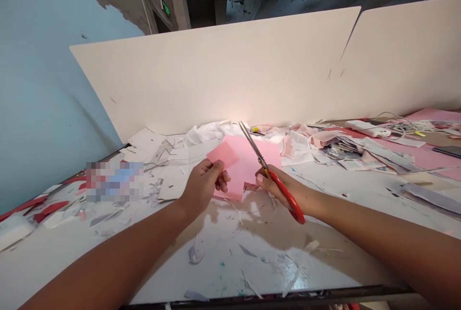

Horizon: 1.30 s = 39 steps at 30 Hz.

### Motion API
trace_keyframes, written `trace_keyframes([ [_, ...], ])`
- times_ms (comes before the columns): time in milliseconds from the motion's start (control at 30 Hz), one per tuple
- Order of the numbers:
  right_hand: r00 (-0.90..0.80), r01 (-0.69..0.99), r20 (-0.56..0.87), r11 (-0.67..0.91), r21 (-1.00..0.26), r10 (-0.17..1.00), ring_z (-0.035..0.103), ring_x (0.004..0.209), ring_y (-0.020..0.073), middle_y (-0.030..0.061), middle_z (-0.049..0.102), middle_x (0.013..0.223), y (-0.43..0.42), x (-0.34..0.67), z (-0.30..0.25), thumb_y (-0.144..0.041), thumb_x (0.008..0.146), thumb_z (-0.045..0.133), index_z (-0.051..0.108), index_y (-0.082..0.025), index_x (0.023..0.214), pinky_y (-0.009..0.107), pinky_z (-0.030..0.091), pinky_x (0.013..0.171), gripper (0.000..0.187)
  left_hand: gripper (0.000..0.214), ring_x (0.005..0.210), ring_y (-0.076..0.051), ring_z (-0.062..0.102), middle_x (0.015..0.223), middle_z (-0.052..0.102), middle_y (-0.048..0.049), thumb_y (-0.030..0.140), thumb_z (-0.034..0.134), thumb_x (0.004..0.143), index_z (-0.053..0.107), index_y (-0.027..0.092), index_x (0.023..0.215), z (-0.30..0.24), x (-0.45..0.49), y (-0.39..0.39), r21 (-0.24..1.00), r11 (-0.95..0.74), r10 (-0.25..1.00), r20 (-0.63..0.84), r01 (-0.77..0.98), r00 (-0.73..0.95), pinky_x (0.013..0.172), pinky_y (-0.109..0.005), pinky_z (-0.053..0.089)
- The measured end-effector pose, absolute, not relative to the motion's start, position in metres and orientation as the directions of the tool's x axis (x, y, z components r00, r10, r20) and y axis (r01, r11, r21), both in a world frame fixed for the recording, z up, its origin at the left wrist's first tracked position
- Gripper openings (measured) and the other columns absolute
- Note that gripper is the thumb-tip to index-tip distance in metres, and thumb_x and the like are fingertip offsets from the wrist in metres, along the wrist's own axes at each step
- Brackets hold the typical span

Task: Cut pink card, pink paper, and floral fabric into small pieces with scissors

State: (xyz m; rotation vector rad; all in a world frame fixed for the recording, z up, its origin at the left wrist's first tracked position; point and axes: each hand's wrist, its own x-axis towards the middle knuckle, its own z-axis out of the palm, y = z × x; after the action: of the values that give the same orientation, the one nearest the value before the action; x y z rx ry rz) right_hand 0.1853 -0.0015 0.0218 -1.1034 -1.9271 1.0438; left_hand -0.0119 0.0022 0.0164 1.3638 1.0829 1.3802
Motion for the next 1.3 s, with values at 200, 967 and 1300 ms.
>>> trace_keyframes([
  [200,-0.501,0.452,0.179,0.432,-0.780,0.847,0.033,0.052,0.0102,-0.0028,0.035,0.058,0.002,0.187,0.012,-0.058,0.074,0.042,0.041,-0.019,0.065,0.023,0.024,0.045,0.040,0.026,0.042,-0.007,0.047,0.056,0.054,0.0019,0.039,0.053,0.073,0.049,0.015,0.065,0.016,-0.010,0.000,0.967,-0.246,0.969,0.242,-0.069,-0.057,0.046,-0.022,0.036],
  [967,-0.538,0.564,0.068,0.419,-0.712,0.840,0.034,0.048,0.0096,-0.0032,0.037,0.053,-0.005,0.185,0.021,-0.062,0.076,0.034,0.036,-0.018,0.057,0.022,0.024,0.046,0.048,0.029,0.042,-0.008,0.048,0.057,0.054,0.0004,0.042,0.051,0.073,0.050,0.014,0.066,0.014,-0.008,-0.002,0.962,-0.274,0.959,0.272,-0.014,-0.076,0.045,-0.022,0.037],
  [1300,-0.537,0.561,0.038,0.391,-0.730,0.843,0.035,0.049,0.0091,-0.0036,0.036,0.054,-0.004,0.185,0.020,-0.059,0.076,0.037,0.035,-0.018,0.057,0.022,0.023,0.046,0.046,0.028,0.042,-0.009,0.049,0.057,0.056,0.0004,0.042,0.052,0.072,0.051,0.015,0.067,0.014,-0.008,-0.002,0.963,-0.268,0.960,0.265,-0.021,-0.092,0.047,-0.024,0.038],
])
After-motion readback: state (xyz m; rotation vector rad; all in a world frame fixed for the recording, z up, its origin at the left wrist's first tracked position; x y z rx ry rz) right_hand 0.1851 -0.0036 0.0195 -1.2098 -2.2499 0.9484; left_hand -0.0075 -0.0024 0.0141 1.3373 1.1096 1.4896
